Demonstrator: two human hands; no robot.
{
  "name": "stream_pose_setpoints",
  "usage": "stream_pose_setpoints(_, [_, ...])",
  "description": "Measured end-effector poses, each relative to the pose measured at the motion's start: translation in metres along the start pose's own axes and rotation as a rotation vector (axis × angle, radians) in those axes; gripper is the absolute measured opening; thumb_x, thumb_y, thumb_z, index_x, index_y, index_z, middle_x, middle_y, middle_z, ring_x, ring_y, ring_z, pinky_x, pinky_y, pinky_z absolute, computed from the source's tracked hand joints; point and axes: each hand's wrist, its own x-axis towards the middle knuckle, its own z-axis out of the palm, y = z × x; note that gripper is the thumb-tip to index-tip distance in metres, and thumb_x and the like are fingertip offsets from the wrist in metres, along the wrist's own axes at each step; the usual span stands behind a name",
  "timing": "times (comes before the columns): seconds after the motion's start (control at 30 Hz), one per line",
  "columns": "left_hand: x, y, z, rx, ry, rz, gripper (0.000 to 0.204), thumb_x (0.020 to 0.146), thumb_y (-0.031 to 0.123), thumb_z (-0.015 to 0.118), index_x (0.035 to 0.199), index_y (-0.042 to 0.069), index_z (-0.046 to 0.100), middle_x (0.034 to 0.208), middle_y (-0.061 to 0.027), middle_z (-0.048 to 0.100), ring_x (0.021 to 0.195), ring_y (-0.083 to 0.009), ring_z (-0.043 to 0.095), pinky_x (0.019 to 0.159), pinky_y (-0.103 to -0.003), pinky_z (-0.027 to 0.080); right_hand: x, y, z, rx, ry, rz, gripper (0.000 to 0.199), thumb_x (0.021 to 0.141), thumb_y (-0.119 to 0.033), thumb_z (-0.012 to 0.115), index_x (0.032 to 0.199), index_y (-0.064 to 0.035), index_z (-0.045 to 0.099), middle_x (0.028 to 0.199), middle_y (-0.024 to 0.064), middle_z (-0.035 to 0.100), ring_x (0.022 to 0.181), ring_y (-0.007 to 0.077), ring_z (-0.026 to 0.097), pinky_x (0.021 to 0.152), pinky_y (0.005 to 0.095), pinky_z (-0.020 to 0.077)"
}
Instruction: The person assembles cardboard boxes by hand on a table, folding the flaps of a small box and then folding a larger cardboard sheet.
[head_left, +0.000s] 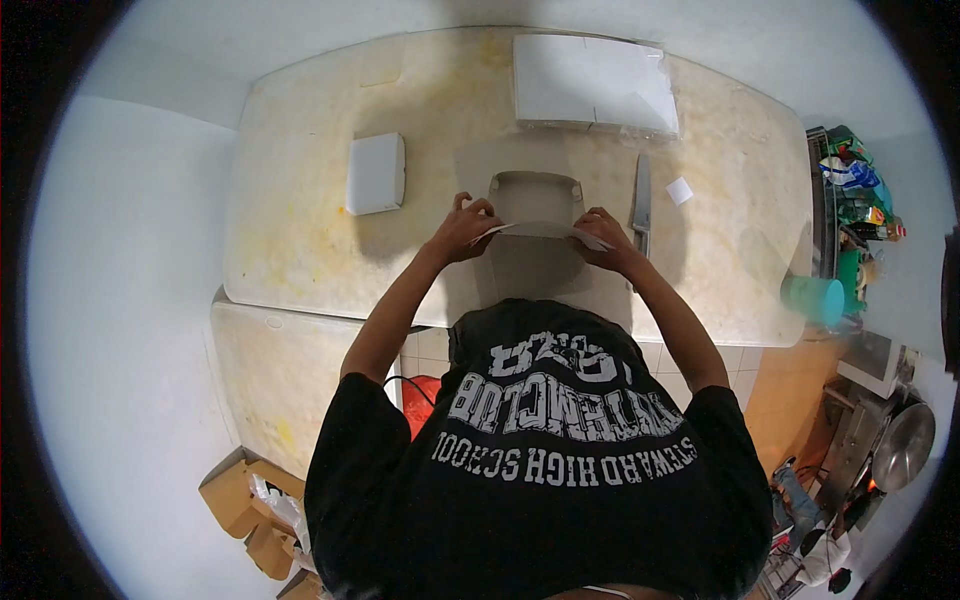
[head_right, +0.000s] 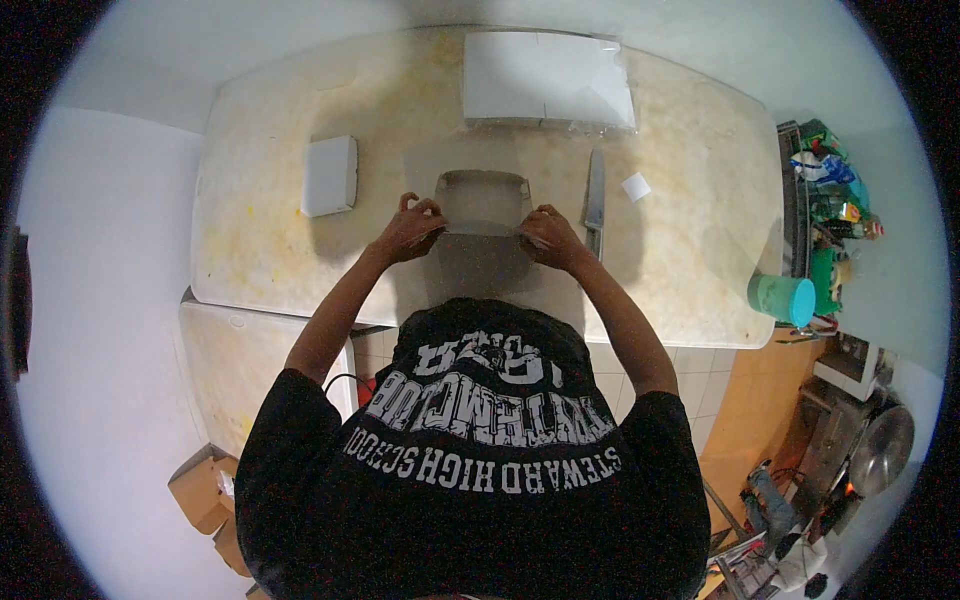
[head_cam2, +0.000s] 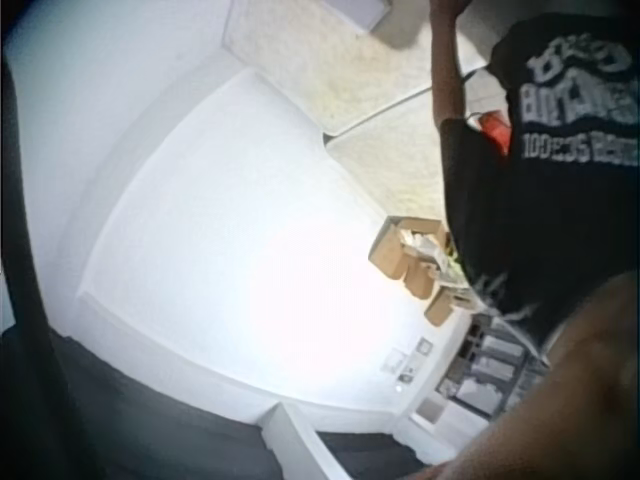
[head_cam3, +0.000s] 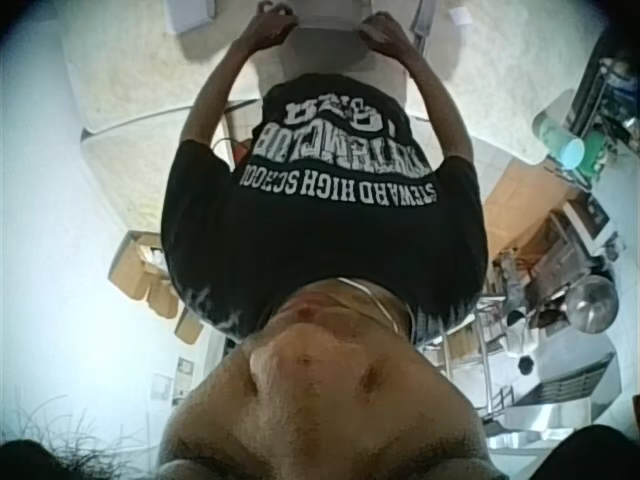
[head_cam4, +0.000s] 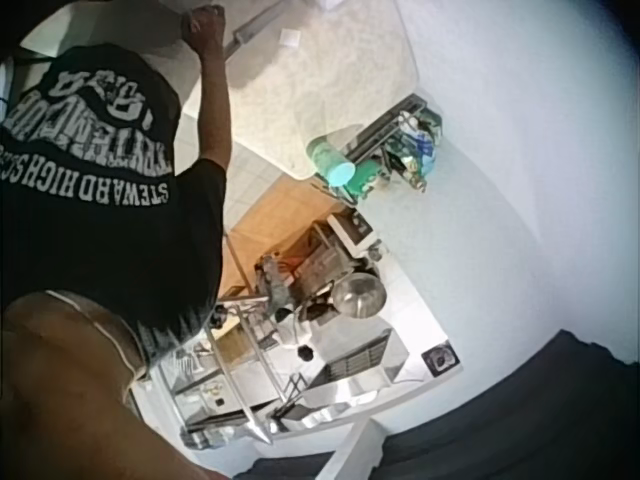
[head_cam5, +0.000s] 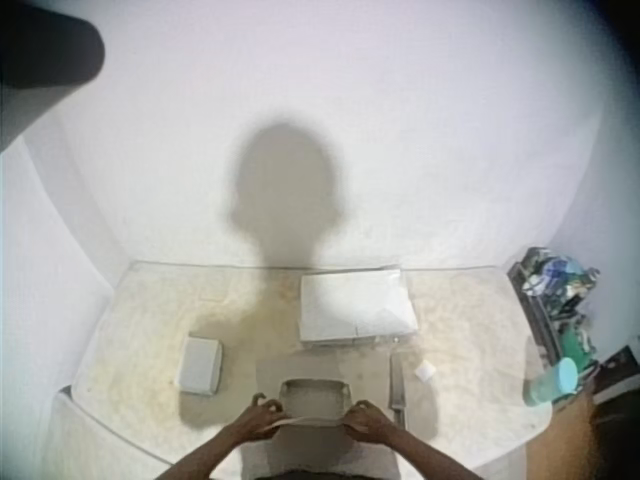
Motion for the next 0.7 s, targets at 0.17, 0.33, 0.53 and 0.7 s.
stream_pose_setpoints(0.17, [0.002,-0.001,0.003,-0.027,0.066,-0.011,0.014,0.085,0.013,0.062,0.099,0.013,0.064,0.095,-0.0057,0.063,0.104,-0.0215,0.056,0.102,-0.053,0.026,0.002,-0.006,-0.005,-0.038,0.045,0.043,0.007,0.078,-0.016,0.063,0.080,-0.0106,0.059,0.083,0.0101,0.063,0.087,0.0265,0.061,0.093,0.0410,0.0417])
stream_pose_setpoints(0.33, [-0.011,0.002,0.006,0.190,-0.009,0.048,0.037,0.083,0.012,0.062,0.118,0.023,0.061,0.116,0.0002,0.063,0.125,-0.0174,0.045,0.103,-0.052,0.026,-0.004,-0.015,-0.012,-0.087,0.066,-0.035,0.017,0.078,-0.011,0.062,0.095,-0.0127,0.065,0.097,0.0068,0.063,0.101,0.0252,0.058,0.095,0.0416,0.0411])
stream_pose_setpoints(0.53, [-0.054,0.051,0.016,0.117,0.152,-0.105,0.042,0.084,0.009,0.057,0.123,0.023,0.059,0.132,0.0031,0.054,0.129,-0.0191,0.043,0.105,-0.051,0.028,-0.056,-0.034,0.012,-0.209,0.190,0.020,0.041,0.072,-0.018,0.068,0.113,-0.0186,0.066,0.112,0.0047,0.061,0.110,0.0264,0.052,0.097,0.0417,0.0374])
stream_pose_setpoints(0.7, [-0.064,0.066,0.009,-0.131,0.156,-0.025,0.044,0.084,0.008,0.055,0.127,0.020,0.058,0.130,-0.0003,0.058,0.125,-0.0210,0.050,0.105,-0.047,0.033,-0.066,-0.058,0.007,-0.078,0.225,0.065,0.038,0.073,-0.016,0.066,0.112,-0.0178,0.067,0.111,0.0050,0.062,0.109,0.0265,0.054,0.096,0.0415,0.0392])
